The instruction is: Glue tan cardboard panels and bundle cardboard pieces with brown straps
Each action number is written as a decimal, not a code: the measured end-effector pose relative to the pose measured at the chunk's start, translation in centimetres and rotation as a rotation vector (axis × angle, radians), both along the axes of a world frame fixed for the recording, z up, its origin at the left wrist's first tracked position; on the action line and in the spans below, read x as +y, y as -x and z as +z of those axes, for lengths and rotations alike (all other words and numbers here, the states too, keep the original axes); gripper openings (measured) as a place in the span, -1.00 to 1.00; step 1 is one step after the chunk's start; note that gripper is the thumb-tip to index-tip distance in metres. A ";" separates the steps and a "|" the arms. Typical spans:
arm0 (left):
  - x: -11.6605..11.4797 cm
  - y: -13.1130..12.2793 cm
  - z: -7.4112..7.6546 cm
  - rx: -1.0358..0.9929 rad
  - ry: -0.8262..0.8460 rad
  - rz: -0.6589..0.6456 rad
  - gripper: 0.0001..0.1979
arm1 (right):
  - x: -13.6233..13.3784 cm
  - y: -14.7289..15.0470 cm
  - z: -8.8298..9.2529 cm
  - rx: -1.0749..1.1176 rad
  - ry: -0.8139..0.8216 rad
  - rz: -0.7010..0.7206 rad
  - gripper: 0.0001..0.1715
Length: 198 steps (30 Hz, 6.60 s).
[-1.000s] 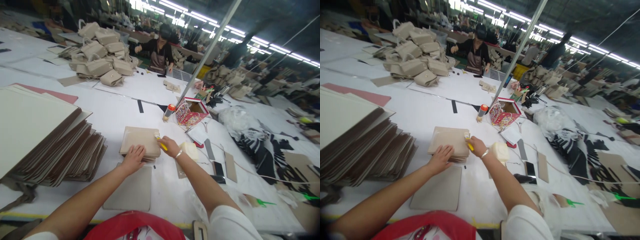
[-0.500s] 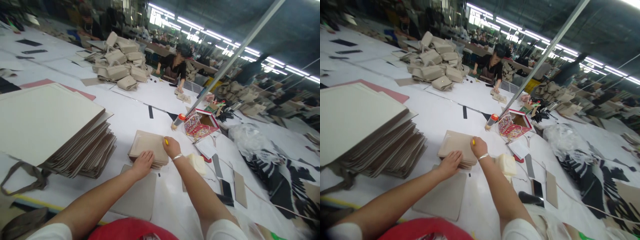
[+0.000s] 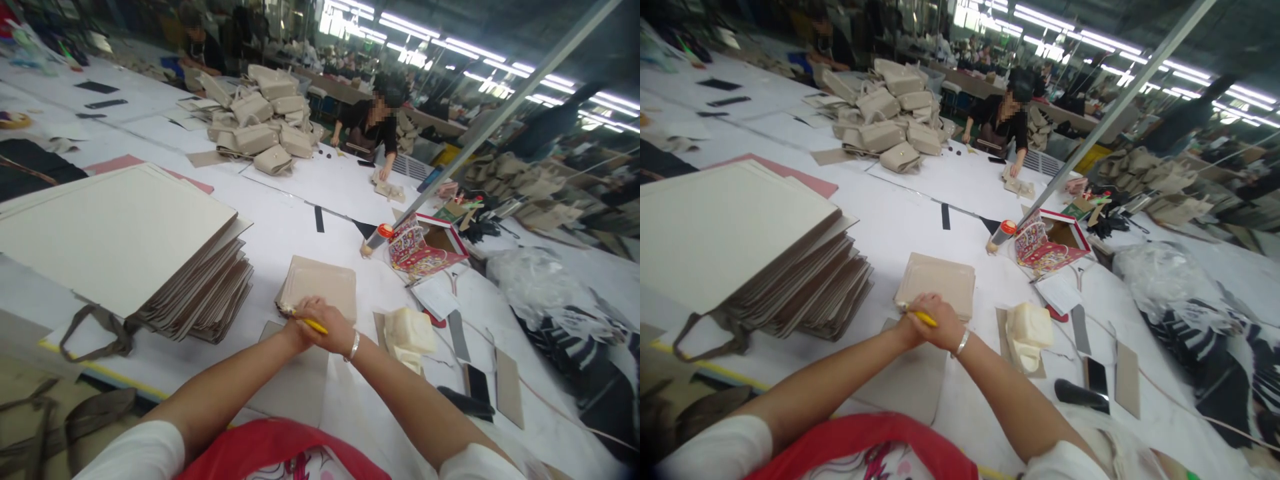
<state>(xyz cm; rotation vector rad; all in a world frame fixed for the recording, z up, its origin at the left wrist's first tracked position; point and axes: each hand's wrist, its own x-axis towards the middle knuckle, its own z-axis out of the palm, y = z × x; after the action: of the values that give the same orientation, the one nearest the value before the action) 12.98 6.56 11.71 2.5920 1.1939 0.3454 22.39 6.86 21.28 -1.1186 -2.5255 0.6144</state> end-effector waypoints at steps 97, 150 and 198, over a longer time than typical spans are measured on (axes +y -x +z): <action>1.8 2.7 7.3 0.167 -0.056 -0.107 -0.88 | -13.5 -8.9 -5.8 0.560 0.044 -1.058 -0.72; -8.1 15.2 -12.1 -0.470 1.006 0.772 -0.78 | -15.4 -3.6 -18.8 0.062 0.260 -1.068 -0.55; -12.0 14.4 -4.7 -0.324 0.686 0.815 -0.64 | -13.8 -2.0 -17.8 -0.489 0.330 -0.894 -0.73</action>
<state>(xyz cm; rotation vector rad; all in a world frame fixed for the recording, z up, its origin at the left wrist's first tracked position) -1.44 -5.41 7.01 1.3479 1.7872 0.3905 24.36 -6.96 3.49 -2.5362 -1.9187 0.5357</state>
